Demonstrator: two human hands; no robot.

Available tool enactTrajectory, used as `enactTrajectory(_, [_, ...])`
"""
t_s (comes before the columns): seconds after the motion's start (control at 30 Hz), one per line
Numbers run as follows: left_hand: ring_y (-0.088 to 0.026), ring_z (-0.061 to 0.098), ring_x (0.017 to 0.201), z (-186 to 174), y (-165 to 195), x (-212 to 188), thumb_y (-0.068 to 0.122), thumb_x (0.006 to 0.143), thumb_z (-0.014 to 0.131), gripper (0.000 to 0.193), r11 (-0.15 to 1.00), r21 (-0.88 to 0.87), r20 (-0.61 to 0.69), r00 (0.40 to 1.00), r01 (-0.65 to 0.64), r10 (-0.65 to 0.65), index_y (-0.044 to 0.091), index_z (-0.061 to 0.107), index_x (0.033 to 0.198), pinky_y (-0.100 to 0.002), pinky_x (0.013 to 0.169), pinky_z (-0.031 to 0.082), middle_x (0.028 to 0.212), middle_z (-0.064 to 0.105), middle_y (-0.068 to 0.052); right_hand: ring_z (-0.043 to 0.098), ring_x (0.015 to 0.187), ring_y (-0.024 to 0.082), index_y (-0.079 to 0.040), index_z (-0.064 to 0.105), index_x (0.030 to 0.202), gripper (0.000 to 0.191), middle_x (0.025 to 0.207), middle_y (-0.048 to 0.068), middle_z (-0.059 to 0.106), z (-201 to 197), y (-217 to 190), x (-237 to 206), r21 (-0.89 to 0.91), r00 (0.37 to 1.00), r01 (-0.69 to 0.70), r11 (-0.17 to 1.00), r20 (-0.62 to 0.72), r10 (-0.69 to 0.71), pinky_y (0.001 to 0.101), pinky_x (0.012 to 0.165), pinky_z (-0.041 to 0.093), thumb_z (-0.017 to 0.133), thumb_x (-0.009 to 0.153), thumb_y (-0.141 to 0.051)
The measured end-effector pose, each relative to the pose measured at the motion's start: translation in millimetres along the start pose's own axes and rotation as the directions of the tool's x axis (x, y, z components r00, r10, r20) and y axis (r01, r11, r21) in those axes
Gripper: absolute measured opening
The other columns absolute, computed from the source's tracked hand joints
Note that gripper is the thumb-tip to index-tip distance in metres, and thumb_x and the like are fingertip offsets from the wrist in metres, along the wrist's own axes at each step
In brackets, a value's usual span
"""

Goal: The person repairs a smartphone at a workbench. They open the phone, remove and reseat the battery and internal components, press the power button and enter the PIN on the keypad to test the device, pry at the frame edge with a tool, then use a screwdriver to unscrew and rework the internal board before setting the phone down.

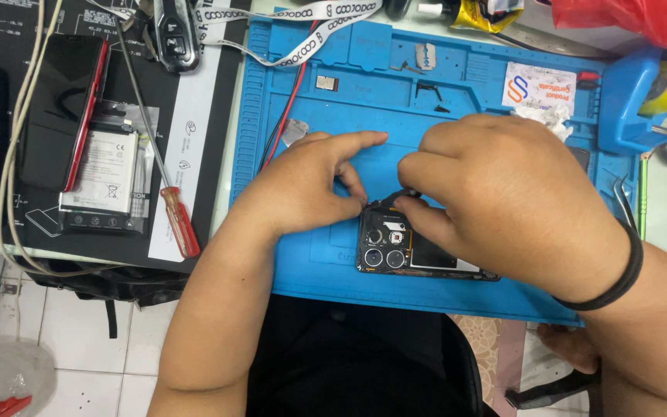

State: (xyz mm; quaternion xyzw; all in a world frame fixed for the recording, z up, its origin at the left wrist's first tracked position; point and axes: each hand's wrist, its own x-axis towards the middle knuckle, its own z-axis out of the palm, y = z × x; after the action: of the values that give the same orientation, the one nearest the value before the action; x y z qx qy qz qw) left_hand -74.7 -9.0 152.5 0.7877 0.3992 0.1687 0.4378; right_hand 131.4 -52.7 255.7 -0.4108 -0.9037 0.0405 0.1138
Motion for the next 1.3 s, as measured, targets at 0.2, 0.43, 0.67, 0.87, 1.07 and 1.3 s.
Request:
enactTrajectory(0.2, [-0.023, 0.062, 0.109, 1.2, -0.5, 0.1, 0.011, 0.071, 0.078, 0.077, 0.999, 0.026, 0.007, 1.000, 0.025, -0.025, 0.020, 0.055, 0.145, -0.036, 0.103, 0.044, 0.088, 0.082, 0.005, 0.063, 0.064, 0.031, -0.010, 0.068, 0.074, 0.019, 0.065, 0.006, 0.058, 6.7, -0.2, 5.7, -0.030, 0.999, -0.002, 1.000, 0.039, 0.003, 0.0439, 0.053, 0.049, 0.083, 0.071, -0.022])
enactTrajectory(0.43, [-0.022, 0.062, 0.105, 2.1, -2.1, 0.5, 0.013, 0.071, 0.078, 0.079, 1.000, 0.023, 0.013, 1.000, 0.004, -0.004, 0.019, 0.053, 0.146, -0.035, 0.100, 0.046, 0.087, 0.081, 0.004, 0.063, 0.065, 0.031, -0.008, 0.067, 0.073, 0.020, 0.067, 0.007, 0.059, 5.6, -1.9, 6.1, -0.011, 0.998, 0.032, 0.999, 0.050, -0.031, 0.0443, 0.054, 0.050, 0.082, 0.071, -0.022])
enactTrajectory(0.67, [-0.023, 0.062, 0.108, 3.5, -3.7, -1.0, 0.012, 0.070, 0.079, 0.077, 0.999, 0.025, -0.002, 1.000, -0.025, 0.025, 0.016, 0.056, 0.144, -0.036, 0.100, 0.046, 0.088, 0.081, 0.004, 0.063, 0.065, 0.032, -0.009, 0.071, 0.078, 0.022, 0.066, 0.007, 0.060, 5.5, 1.4, 3.4, 0.035, 1.000, -0.010, 0.999, 0.022, 0.009, 0.0445, 0.055, 0.049, 0.085, 0.068, -0.024])
enactTrajectory(0.87, [-0.015, 0.074, 0.095, -1.2, -6.2, -3.4, 0.007, 0.074, 0.074, 0.073, 0.983, -0.182, -0.003, 1.000, 0.023, -0.024, 0.015, 0.057, 0.144, -0.029, 0.094, 0.054, 0.092, 0.078, 0.000, 0.065, 0.066, 0.029, -0.008, 0.074, 0.079, 0.023, 0.068, 0.007, 0.065, 4.4, 14.4, -8.1, 0.074, 0.995, -0.098, 0.992, 0.007, 0.097, 0.0402, 0.054, 0.049, 0.086, 0.073, -0.026])
enactTrajectory(1.07, [-0.012, 0.069, 0.091, -3.7, -4.3, -7.6, 0.006, 0.079, 0.078, 0.067, 0.932, -0.302, -0.137, 0.976, -0.202, 0.167, 0.012, 0.060, 0.143, -0.027, 0.087, 0.052, 0.096, 0.076, 0.001, 0.069, 0.070, 0.008, -0.005, 0.074, 0.086, 0.018, 0.076, 0.002, 0.072, 14.6, 49.4, -39.8, 0.508, 0.846, -0.478, 0.716, 0.046, 0.531, 0.0246, 0.060, 0.053, 0.080, 0.087, -0.022])
enactTrajectory(1.3, [-0.008, 0.068, 0.093, 1.6, 6.4, -4.6, 0.009, 0.082, 0.085, 0.065, 0.900, -0.314, -0.216, 0.946, -0.301, 0.241, 0.012, 0.061, 0.142, -0.025, 0.085, 0.049, 0.102, 0.078, 0.001, 0.056, 0.070, 0.005, -0.002, 0.074, 0.086, 0.018, 0.076, 0.000, 0.066, 45.8, 74.8, -69.6, 0.746, 0.698, -0.550, 0.375, 0.165, 0.696, 0.0215, 0.062, 0.044, 0.079, 0.090, -0.019])
